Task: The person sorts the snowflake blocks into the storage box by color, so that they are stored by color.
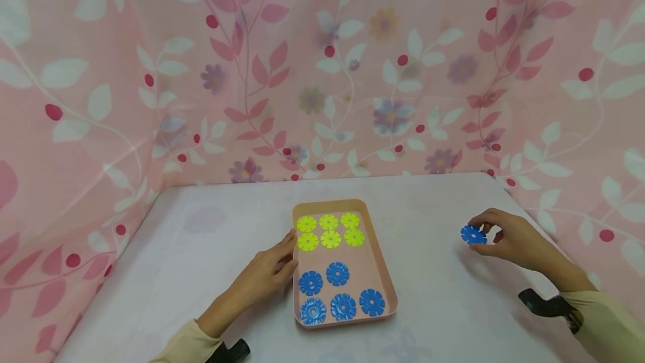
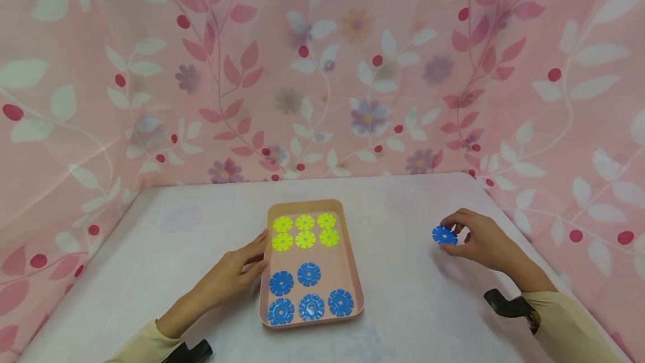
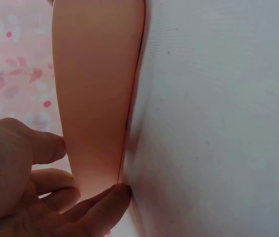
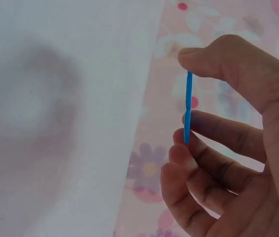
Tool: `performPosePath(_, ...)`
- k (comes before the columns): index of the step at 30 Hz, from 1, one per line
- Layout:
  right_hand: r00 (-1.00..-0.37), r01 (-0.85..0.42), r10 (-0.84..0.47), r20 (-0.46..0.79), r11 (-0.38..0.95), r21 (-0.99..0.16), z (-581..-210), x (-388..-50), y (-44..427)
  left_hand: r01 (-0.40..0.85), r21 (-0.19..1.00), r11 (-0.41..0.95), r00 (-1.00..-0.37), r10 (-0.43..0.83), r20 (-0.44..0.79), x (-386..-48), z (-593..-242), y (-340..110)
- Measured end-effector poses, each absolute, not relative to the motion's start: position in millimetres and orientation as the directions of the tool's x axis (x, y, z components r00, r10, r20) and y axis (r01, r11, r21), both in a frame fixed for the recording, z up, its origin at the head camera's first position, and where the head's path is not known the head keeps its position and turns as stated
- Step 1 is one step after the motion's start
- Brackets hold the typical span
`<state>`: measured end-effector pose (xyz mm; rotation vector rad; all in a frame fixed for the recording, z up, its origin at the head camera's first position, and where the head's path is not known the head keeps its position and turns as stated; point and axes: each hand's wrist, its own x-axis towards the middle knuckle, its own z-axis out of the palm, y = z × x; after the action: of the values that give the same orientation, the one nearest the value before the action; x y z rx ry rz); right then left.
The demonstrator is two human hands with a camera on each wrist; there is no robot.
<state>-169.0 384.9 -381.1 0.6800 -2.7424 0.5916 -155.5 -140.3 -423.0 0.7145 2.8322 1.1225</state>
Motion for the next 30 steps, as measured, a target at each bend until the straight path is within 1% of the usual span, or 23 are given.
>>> performPosePath(11, -0.844, -0.518, -0.407, 0.349, 0.786, -0.337, -374, -174, 372, 0.404, 0.641, 0.652, -0.901, 0.407, 0.153, -155, -424, -139)
performPosePath(18, -0.846, -0.521, -0.412, 0.34, 0.777, -0.355, -368, -175, 365, 0.41, 0.646, 0.644, -0.897, 0.414, 0.156, -155, -424, -140)
performPosePath(30, -0.82, -0.563, -0.445, 0.36, 0.739, -0.37, -359, -175, 348, 0.41, 0.644, 0.646, -0.895, 0.42, 0.148, -155, -425, -141)
